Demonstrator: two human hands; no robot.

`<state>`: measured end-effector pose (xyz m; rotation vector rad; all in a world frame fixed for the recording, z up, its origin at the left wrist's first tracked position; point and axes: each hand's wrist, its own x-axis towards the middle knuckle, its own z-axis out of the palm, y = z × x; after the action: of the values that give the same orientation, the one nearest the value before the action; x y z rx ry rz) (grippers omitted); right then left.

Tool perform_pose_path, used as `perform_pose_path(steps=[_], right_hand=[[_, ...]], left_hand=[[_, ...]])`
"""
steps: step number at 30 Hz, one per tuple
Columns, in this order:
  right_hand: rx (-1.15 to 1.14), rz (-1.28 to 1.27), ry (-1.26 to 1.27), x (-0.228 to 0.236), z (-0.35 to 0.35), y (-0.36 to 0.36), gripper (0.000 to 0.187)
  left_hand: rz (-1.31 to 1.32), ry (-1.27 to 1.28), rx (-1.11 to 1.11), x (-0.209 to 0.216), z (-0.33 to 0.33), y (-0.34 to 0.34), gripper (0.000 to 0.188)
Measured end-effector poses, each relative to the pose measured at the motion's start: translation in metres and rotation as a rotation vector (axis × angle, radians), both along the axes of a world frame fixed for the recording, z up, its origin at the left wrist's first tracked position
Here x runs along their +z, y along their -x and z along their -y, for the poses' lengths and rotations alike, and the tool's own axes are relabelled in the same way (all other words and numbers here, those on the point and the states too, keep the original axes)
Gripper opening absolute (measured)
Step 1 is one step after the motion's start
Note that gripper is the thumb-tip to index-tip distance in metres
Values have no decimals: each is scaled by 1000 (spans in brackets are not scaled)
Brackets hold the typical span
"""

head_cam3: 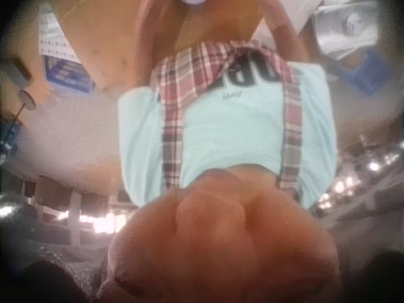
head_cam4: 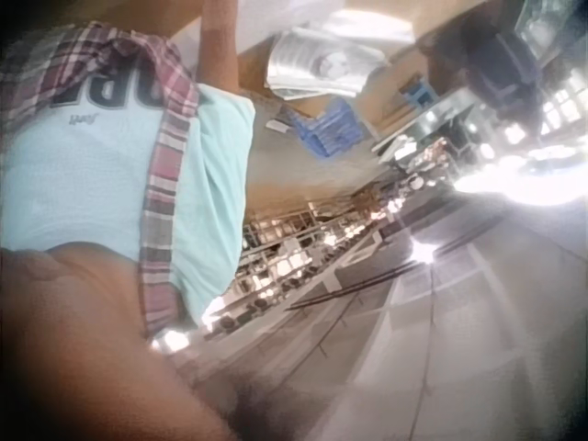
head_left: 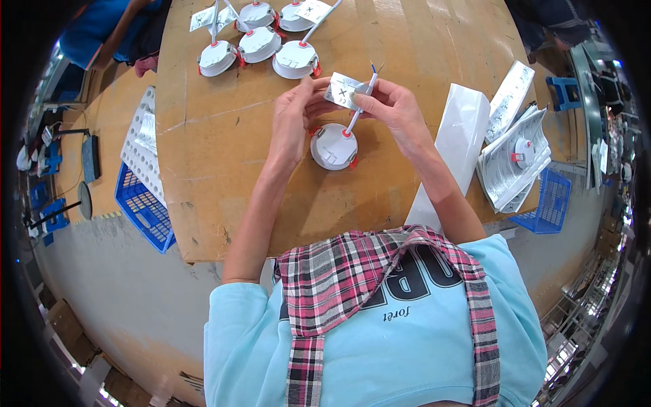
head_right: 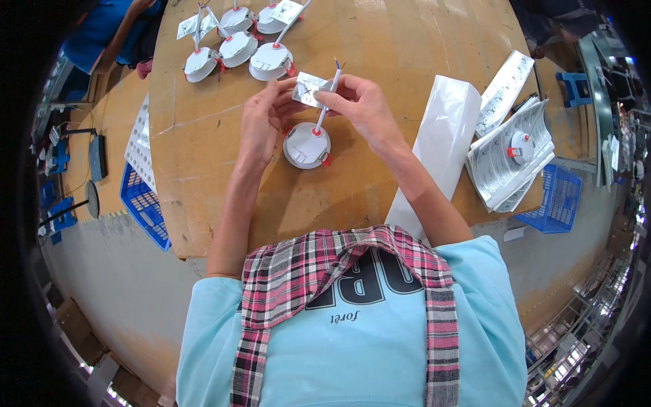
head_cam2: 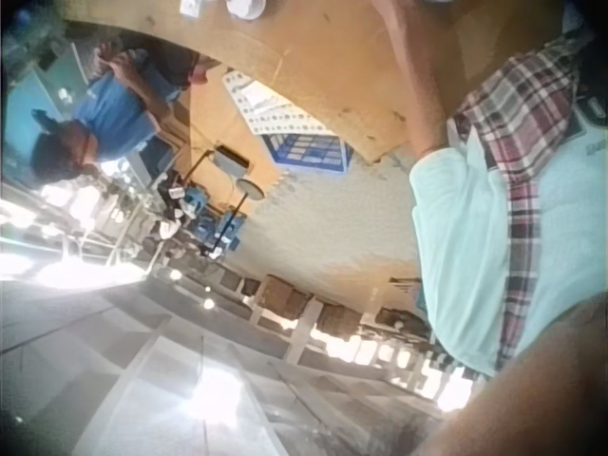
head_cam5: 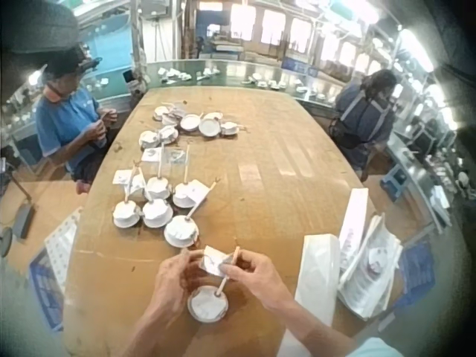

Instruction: Apply product specification labels to the back of circular LED light fixtures.

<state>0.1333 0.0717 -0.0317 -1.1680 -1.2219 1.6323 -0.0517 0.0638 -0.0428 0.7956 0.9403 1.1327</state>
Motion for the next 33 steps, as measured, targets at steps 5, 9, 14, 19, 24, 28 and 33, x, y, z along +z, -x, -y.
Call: perform_pose_path(steps=[5,9,14,19,24,28,33], right_hand=[[-71,10,0,4,3,5,21],[-48,24,-11,1,4,5,19],[40,89,23,1,2,-4,21],[39,96,9,1,5,-3,18],[-64,-20,27,-8,9,-2,18],[-107,-17,11,-1,13,2,19],[-203,10,-13,1,15,11,19]], left_hand=[[80,99,165,-1,2,-1,60],[-44,25,49,-6,5,-1,40],[-95,-9,35,-4,5,1,15],[-170,-59,79,-10,8,-2,14],[-150,-62,41,-5,8,-2,13],[-125,-41,66,-7,13,-4,13],[-87,6,31,-5,13,-3,10]])
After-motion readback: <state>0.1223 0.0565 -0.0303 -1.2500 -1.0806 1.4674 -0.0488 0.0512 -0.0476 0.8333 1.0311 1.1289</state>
